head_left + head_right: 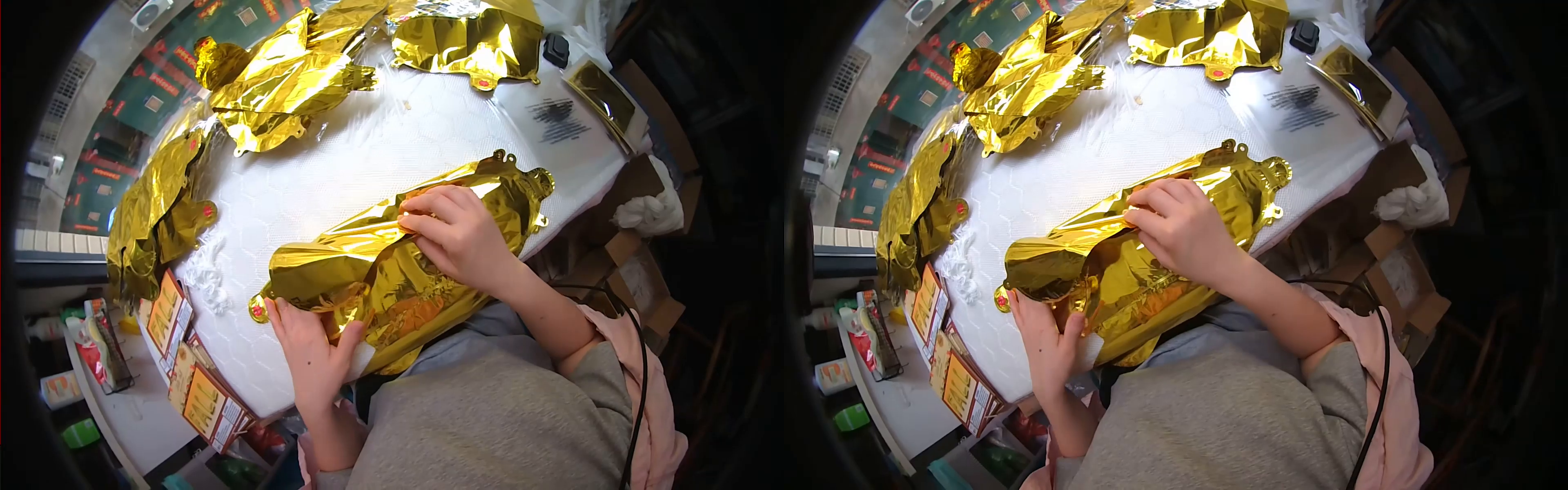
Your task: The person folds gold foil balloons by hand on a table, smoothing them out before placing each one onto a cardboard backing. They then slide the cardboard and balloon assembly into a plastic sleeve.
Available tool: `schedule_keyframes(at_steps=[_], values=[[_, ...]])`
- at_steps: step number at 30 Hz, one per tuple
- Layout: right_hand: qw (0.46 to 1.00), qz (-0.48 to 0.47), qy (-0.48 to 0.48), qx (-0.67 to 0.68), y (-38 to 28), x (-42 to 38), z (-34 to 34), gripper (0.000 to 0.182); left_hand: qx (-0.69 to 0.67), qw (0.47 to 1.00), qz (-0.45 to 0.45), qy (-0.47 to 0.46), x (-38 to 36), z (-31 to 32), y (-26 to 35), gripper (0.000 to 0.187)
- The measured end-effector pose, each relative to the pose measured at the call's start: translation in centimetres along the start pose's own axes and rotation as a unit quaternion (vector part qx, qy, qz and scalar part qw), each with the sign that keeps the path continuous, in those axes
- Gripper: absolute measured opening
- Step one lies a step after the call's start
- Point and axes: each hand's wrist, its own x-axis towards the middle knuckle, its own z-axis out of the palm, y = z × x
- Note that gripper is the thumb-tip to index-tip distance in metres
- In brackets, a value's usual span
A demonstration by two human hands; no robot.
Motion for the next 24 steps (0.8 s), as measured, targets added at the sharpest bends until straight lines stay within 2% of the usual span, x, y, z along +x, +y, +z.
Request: schedule_keyframes(at_steps=[1,2,3,4,5,6,7,11,12,14,16,18,19,20,22,24], values=[[1.000,0.001,0.001,-0.005,-0.1,0.0,0.0,0.032,0.002,1.000,-0.002,0.000,-0.2,0.1,-0.5,0.075],[1.000,0.003,0.002,-0.009,-0.1,0.0,0.0,0.032,-0.129,0.989,-0.073,0.027,-0.3,0.3,-1.0,0.078],[1.000,0.002,0.002,-0.007,-0.2,0.0,0.0,0.032,-0.258,0.954,-0.142,0.053,-0.2,0.2,-0.9,0.081],[1.000,0.003,0.002,-0.006,-0.1,0.0,0.0,0.032,-0.256,0.954,-0.144,0.054,0.0,0.0,-0.7,0.081],[1.000,0.005,0.003,-0.005,-0.2,0.0,0.0,0.032,-0.406,0.902,-0.109,0.104,0.3,-0.1,-0.5,0.077],[1.000,0.005,0.003,-0.003,-0.2,0.1,0.0,0.032,-0.544,0.823,-0.072,0.150,0.6,-0.3,-0.2,0.073],[1.000,0.013,0.005,-0.003,-0.4,0.2,-0.1,0.031,-0.591,0.785,-0.071,0.174,0.5,-0.6,0.0,0.075],[1.000,0.019,0.002,-0.001,-0.4,0.2,-0.3,0.030,-0.609,0.756,-0.112,0.212,0.0,-2.1,-0.9,0.070],[1.000,0.018,0.002,0.001,-0.4,0.2,-0.3,0.030,-0.607,0.757,-0.112,0.213,0.1,-2.5,-1.0,0.070],[1.000,0.013,-0.003,-0.008,-0.3,0.2,-0.3,0.030,-0.531,0.812,-0.104,0.217,0.3,-3.2,-1.4,0.067],[1.000,0.006,0.001,-0.010,-0.2,0.2,-0.2,0.029,-0.534,0.807,-0.129,0.217,1.2,-3.8,0.0,0.064],[1.000,0.000,0.005,-0.015,-0.2,0.2,-0.1,0.027,-0.335,0.930,-0.066,0.132,1.9,-3.9,1.3,0.064],[1.000,0.001,0.006,-0.015,-0.2,0.2,-0.1,0.026,-0.250,0.963,-0.026,0.097,2.3,-3.9,1.9,0.063],[1.000,0.002,0.006,-0.014,-0.2,0.2,-0.1,0.025,-0.250,0.963,-0.026,0.097,2.8,-3.5,2.5,0.063],[1.000,0.008,0.004,-0.009,-0.3,0.2,-0.1,0.027,-0.068,0.996,0.023,0.056,3.7,-2.7,3.5,0.062],[1.000,0.015,0.003,-0.005,-0.3,0.2,-0.1,0.029,-0.057,0.997,0.019,0.050,3.9,-1.8,3.5,0.063]])
